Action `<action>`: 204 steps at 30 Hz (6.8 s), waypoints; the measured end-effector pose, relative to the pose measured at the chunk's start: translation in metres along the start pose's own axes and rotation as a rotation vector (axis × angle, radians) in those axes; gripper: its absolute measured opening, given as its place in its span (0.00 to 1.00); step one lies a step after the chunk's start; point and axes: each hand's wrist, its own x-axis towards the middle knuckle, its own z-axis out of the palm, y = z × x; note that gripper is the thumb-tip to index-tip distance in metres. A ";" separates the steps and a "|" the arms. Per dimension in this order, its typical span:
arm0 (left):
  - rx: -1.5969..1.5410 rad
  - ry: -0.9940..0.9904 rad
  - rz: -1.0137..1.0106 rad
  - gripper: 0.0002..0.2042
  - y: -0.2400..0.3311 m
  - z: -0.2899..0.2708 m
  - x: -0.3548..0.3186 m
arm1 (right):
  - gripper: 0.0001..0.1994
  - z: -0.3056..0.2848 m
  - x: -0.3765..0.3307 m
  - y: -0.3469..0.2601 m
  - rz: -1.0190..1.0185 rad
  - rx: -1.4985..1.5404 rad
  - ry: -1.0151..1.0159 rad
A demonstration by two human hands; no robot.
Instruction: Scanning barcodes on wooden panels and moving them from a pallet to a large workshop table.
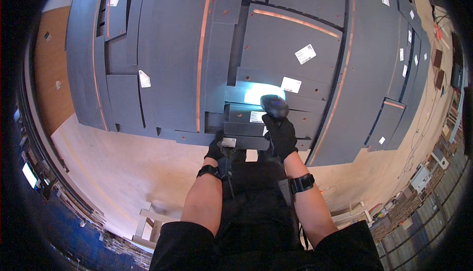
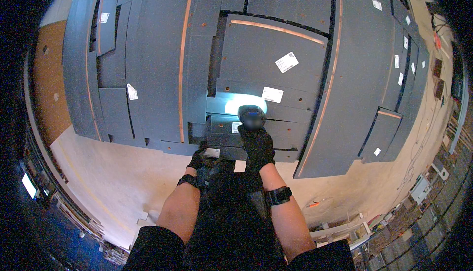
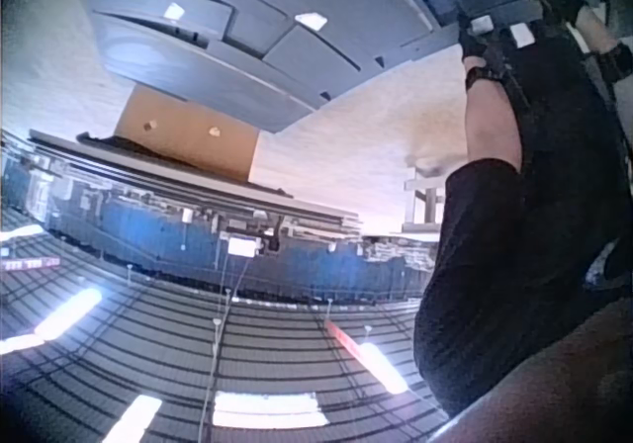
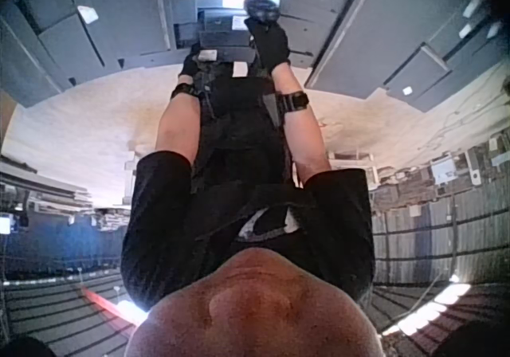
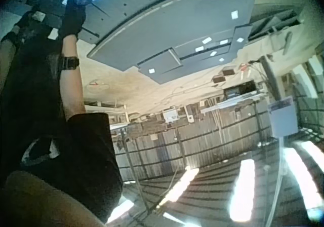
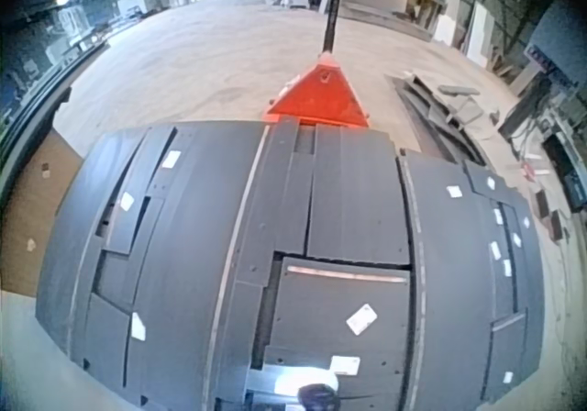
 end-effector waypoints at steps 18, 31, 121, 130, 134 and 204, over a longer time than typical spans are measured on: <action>0.593 0.120 -0.169 0.20 0.051 0.036 -0.062 | 0.15 0.000 0.012 0.015 -0.059 0.096 0.103; 2.115 0.210 1.471 0.17 0.127 0.193 -0.048 | 0.12 -0.068 0.024 0.007 0.063 0.435 0.178; 1.918 1.019 1.268 0.39 0.114 0.628 0.092 | 0.20 -0.327 0.227 0.069 -0.042 0.559 0.254; 1.894 0.979 0.865 0.42 0.115 0.663 0.067 | 0.18 -0.327 0.230 0.073 -0.087 0.303 0.308; 1.837 0.967 0.830 0.44 0.121 0.666 0.053 | 0.17 -0.329 0.210 0.045 -0.049 0.339 0.277; 1.754 0.616 1.179 0.28 0.238 0.556 0.056 | 0.14 -0.329 0.204 0.038 -0.071 0.470 0.279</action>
